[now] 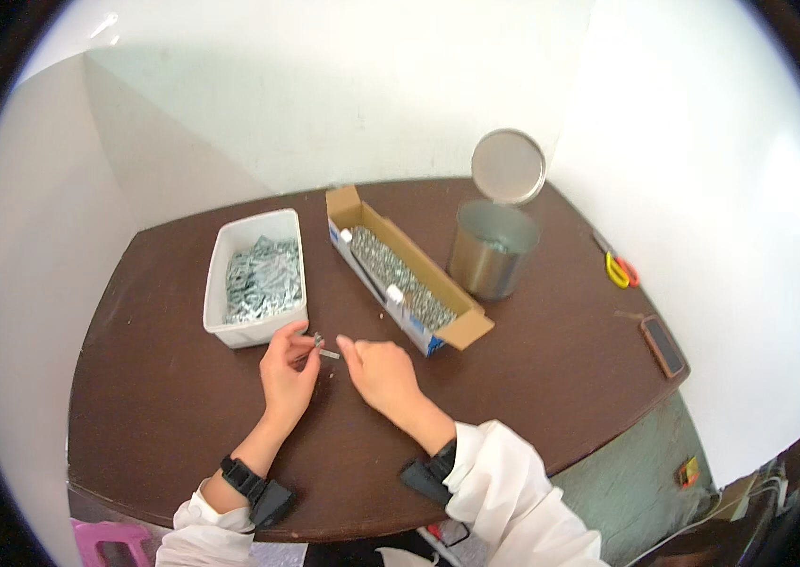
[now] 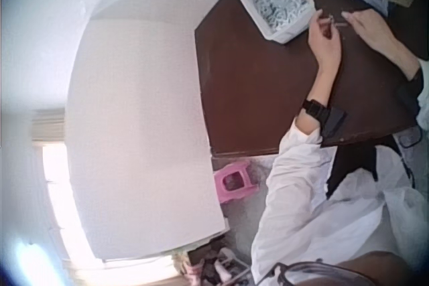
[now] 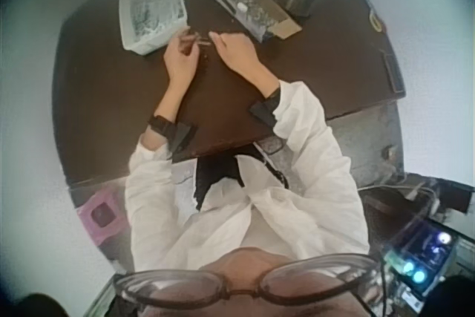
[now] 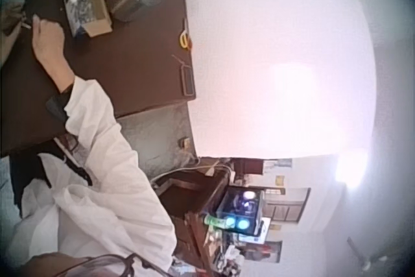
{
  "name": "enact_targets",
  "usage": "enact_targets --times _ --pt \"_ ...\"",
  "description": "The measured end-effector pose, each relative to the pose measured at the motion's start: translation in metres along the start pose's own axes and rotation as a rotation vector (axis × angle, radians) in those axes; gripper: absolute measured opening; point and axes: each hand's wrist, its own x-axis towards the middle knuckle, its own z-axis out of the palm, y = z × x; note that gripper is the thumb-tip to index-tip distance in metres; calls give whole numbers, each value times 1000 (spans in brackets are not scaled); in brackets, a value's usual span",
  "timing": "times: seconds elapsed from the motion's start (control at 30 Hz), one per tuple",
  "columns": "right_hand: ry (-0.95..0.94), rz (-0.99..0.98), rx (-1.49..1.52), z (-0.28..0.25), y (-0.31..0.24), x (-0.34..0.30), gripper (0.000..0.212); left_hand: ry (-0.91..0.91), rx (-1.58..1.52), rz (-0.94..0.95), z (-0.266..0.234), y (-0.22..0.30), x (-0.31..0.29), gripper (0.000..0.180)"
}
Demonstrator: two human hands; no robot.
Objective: Manual assembly of small metal components by inserting pins into clips/anchors.
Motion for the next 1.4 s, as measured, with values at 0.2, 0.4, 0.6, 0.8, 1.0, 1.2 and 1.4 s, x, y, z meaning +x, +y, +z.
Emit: enact_targets --times 0.2,0.4,0.6,0.8,1.0,1.2,1.4 --pt "255 -164 -113 -40 -15 4 47 87 -297 -245 -14 -34 0 24" --pt "306 23 -234 -85 34 32 31 22 -615 -407 -3 -30 1 19" --pt "-204 99 -647 -88 49 53 19 39 -550 -354 -10 -31 4 32" --pt "-367 204 -890 -71 71 69 17 -95 -823 -425 -16 -29 7 49" --pt "-328 199 -801 -74 58 62 18 -180 -970 -527 -21 -26 5 31" --pt "-5 50 -208 -77 5 47 17 -249 -939 -582 -18 -28 5 18" --pt "-128 -98 196 -34 -32 22 16 -194 -801 -529 -19 -27 3 13"
